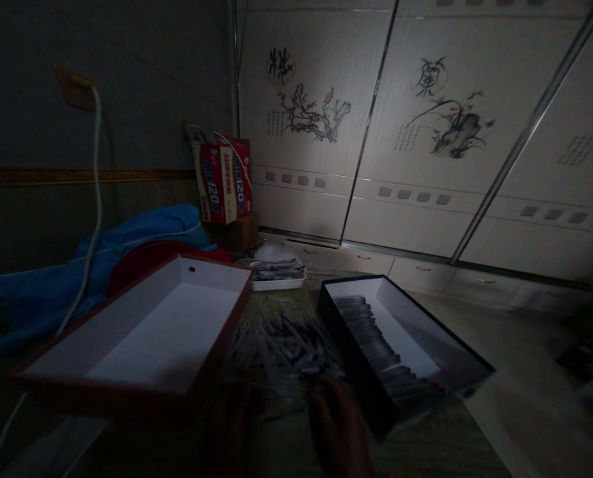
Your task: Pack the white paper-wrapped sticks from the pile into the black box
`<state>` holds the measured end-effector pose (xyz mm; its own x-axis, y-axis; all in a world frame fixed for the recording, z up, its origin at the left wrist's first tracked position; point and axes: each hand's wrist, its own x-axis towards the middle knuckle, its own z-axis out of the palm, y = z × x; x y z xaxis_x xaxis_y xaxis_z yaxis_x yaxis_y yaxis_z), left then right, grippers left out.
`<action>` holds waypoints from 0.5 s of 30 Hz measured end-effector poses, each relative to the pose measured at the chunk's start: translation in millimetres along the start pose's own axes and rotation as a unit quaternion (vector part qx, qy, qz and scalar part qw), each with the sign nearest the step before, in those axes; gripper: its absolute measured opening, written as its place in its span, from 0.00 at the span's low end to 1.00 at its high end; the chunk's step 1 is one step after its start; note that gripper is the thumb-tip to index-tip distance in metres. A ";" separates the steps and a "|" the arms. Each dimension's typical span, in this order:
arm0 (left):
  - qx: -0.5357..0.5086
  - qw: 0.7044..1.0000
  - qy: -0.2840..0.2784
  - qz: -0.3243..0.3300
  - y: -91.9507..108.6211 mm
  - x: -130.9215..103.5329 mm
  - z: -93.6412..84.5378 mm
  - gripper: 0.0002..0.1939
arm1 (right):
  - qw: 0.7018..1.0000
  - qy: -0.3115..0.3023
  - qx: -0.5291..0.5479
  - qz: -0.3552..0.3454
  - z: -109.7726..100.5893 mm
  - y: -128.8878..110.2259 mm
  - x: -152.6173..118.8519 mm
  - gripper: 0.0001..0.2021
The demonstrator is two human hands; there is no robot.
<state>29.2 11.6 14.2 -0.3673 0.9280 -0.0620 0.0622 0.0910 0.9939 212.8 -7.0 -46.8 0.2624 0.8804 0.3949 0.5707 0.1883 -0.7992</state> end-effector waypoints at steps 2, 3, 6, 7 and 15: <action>-0.007 1.000 -0.003 -0.017 -4.4 1.8 0.3 0.19 | 1.000 0.003 0.022 0.002 1.0 -2.3 1.7 0.15; -0.004 1.000 0.005 -0.013 -7.7 2.9 0.4 0.20 | 1.000 0.006 0.024 0.004 0.6 -2.8 2.3 0.15; 0.001 1.000 0.007 -0.001 -17.9 6.1 0.9 0.22 | 1.000 0.011 0.024 -0.005 -2.6 -1.3 1.4 0.15; -0.001 1.000 0.002 -0.001 -20.6 6.9 1.2 0.22 | 1.000 -0.001 0.028 -0.013 -3.2 -0.1 -0.3 0.15; 0.072 0.996 0.000 0.058 -42.2 6.8 1.5 0.17 | 0.999 0.038 0.000 -0.036 16.0 0.1 -31.7 0.20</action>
<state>25.4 14.6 -28.4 -0.3497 0.9354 0.0515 0.2359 0.0347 0.9712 192.1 -27.8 -66.7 0.2792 0.8296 0.4836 0.5897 0.2493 -0.7682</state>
